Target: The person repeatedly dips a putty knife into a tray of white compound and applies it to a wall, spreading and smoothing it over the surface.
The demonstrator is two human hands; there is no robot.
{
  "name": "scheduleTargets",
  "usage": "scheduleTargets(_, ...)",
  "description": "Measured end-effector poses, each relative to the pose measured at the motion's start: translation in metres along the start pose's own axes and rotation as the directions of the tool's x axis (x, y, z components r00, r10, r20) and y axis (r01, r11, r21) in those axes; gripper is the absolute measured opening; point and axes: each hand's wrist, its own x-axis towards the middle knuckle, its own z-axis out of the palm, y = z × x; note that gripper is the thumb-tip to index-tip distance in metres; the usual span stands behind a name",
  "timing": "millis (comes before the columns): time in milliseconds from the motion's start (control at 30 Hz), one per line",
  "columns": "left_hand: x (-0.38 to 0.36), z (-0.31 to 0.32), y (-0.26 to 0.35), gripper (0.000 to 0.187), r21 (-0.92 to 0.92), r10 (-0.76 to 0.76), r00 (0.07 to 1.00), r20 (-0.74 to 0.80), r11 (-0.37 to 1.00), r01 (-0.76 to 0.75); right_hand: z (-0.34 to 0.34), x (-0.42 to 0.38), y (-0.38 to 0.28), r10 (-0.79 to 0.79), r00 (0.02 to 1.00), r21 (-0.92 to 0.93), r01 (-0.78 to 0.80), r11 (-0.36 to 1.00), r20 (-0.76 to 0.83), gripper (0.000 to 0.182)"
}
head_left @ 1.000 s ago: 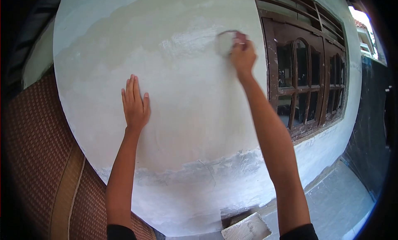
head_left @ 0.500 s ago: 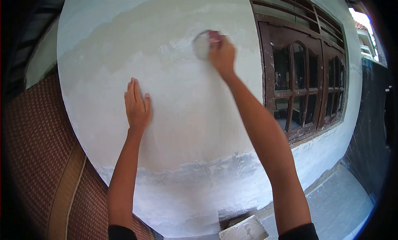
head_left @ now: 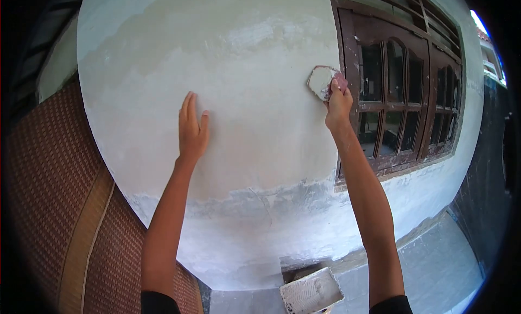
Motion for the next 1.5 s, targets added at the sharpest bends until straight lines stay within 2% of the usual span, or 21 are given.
scheduleTargets(67,-0.016,0.002,0.014,0.054,-0.055,0.014,0.999,0.041,0.998,-0.011,-0.016,-0.022,0.002,0.107,0.994,-0.042,-0.107,0.993,-0.001,0.023)
scheduleTargets(133,-0.031,0.003,0.028,0.052,-0.176,-0.006,0.995,0.103,0.984,0.024,-0.036,-0.038,0.008,0.149,0.988,-0.033,-0.148,0.988,0.028,0.023)
scheduleTargets(267,-0.062,0.007,0.044,0.051,-0.221,-0.046,0.985,0.166,0.972,0.082,-0.078,-0.072,0.01,0.24,0.968,-0.089,-0.234,0.968,0.069,0.025)
scheduleTargets(433,-0.116,0.017,0.059,0.047,-0.294,-0.063,0.979,0.194,0.948,0.119,-0.135,-0.123,0.013,0.336,0.942,-0.245,-0.319,0.915,0.028,0.027)
scheduleTargets(567,-0.186,0.024,0.073,0.046,-0.297,-0.172,0.94,0.296,0.918,0.262,-0.193,-0.17,0.03,0.443,0.896,-0.334,-0.418,0.845,0.0,0.029)
scheduleTargets(667,-0.245,0.03,0.079,0.045,-0.275,-0.191,0.911,0.365,0.913,0.301,-0.235,-0.209,0.047,0.493,0.869,-0.399,-0.464,0.791,-0.033,0.03)
scheduleTargets(800,-0.331,0.045,0.085,0.043,-0.275,-0.248,0.86,0.446,0.877,0.395,-0.318,-0.256,0.089,0.52,0.853,-0.472,-0.474,0.743,-0.038,0.033)
scheduleTargets(867,-0.375,0.051,0.087,0.042,-0.251,-0.278,0.833,0.479,0.865,0.434,-0.361,-0.282,0.11,0.517,0.855,-0.571,-0.447,0.689,-0.045,0.031)
scheduleTargets(933,-0.421,0.059,0.093,0.041,-0.253,-0.289,0.791,0.539,0.84,0.48,-0.395,-0.314,0.117,0.541,0.838,-0.579,-0.476,0.662,-0.071,0.028)
scheduleTargets(1000,-0.468,0.065,0.102,0.039,-0.232,-0.322,0.758,0.567,0.821,0.522,-0.431,-0.341,0.125,0.544,0.836,-0.721,-0.419,0.552,-0.069,0.026)
scheduleTargets(1067,-0.517,0.07,0.114,0.038,-0.208,-0.366,0.689,0.626,0.772,0.6,-0.464,-0.37,0.129,0.541,0.837,-0.769,-0.397,0.5,-0.081,0.024)
scheduleTargets(1133,-0.571,0.075,0.13,0.036,-0.197,-0.409,0.652,0.639,0.732,0.652,-0.499,-0.398,0.134,0.557,0.819,-0.86,-0.379,0.342,-0.139,0.023)
scheduleTargets(1167,-0.597,0.078,0.138,0.035,-0.175,-0.451,0.602,0.659,0.686,0.706,-0.516,-0.411,0.137,0.522,0.844,-0.904,-0.311,0.294,-0.12,0.024)
scheduleTargets(1200,-0.624,0.079,0.146,0.035,-0.15,-0.493,0.549,0.676,0.637,0.756,-0.534,-0.424,0.138,0.538,0.832,-0.906,-0.323,0.274,-0.134,0.024)
scheduleTargets(1267,-0.679,0.082,0.16,0.034,-0.106,-0.525,0.51,0.682,0.619,0.778,-0.566,-0.443,0.143,0.569,0.813,-0.96,-0.245,0.137,-0.126,0.026)
scheduleTargets(1300,-0.705,0.082,0.167,0.034,-0.095,-0.553,0.463,0.693,0.566,0.819,-0.582,-0.453,0.148,0.579,0.805,-0.959,-0.25,0.131,-0.131,0.026)
scheduleTargets(1367,-0.744,0.079,0.182,0.034,-0.035,-0.596,0.351,0.722,0.475,0.879,-0.615,-0.47,0.159,0.603,0.795,-0.989,-0.129,0.074,-0.058,0.023)
scheduleTargets(1500,-0.822,0.079,0.204,0.035,0.054,-0.653,0.234,0.72,0.388,0.92,-0.661,-0.504,0.175,0.636,0.771,-0.999,-0.037,-0.017,-0.039,0.023)
